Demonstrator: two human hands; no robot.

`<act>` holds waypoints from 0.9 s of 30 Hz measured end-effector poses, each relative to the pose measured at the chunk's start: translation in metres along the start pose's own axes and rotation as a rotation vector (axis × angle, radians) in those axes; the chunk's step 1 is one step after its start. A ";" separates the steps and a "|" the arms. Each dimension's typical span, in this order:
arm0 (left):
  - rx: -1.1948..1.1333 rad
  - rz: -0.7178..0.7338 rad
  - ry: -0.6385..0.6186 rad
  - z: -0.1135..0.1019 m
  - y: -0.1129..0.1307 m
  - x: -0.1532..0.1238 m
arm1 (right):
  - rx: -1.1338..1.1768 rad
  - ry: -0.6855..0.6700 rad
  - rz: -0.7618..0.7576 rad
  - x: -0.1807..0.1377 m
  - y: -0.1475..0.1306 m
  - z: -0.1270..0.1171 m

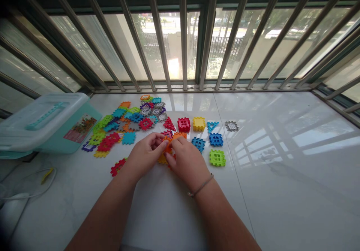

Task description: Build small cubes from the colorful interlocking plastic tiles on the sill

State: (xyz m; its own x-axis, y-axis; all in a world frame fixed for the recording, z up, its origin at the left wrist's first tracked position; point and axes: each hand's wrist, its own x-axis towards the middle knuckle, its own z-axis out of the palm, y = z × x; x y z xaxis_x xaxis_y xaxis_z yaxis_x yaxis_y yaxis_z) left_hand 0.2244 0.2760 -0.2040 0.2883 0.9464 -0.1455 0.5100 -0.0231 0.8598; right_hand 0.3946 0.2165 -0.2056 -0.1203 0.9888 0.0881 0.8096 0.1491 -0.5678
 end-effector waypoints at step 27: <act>-0.159 0.048 0.055 0.001 -0.004 0.002 | 0.034 0.148 -0.065 -0.002 0.001 0.000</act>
State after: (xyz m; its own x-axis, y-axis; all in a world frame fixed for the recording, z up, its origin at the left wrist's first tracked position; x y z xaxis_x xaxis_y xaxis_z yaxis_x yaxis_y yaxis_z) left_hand 0.2236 0.2780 -0.2078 0.2625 0.9617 -0.0790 0.3612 -0.0220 0.9322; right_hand 0.3960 0.2146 -0.2065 -0.0839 0.9662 0.2437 0.7828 0.2153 -0.5838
